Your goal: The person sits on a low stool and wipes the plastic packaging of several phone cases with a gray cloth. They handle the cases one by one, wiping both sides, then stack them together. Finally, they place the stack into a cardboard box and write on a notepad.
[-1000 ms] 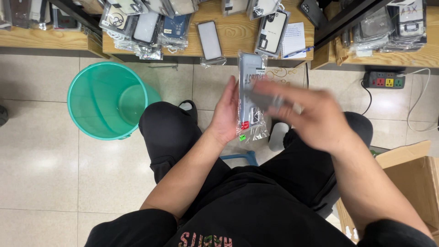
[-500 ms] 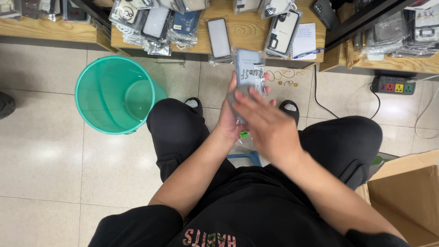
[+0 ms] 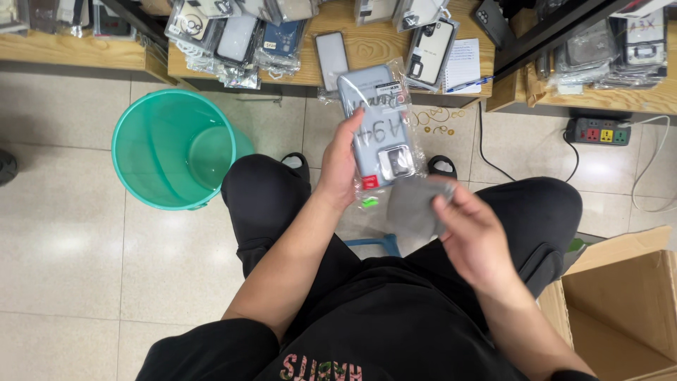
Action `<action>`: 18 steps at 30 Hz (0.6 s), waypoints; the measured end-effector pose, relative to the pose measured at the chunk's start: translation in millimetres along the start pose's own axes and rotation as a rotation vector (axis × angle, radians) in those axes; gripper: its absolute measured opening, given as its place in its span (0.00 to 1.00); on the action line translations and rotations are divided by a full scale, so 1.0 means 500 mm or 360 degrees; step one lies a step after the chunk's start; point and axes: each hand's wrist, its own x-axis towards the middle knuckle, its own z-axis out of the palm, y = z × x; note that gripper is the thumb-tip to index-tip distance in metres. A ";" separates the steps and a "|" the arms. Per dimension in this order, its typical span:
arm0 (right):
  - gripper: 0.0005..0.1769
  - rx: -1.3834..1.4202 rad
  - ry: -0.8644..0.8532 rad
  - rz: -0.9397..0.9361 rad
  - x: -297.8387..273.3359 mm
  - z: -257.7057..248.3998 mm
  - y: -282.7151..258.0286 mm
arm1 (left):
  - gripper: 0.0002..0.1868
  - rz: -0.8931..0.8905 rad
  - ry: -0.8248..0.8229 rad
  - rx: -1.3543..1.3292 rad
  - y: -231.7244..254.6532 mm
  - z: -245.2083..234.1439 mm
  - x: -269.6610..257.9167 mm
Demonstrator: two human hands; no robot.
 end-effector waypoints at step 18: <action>0.22 -0.2020 0.0126 -0.1837 0.100 0.154 0.038 | 0.29 0.0072 0.0076 0.0006 -0.090 -0.034 -0.015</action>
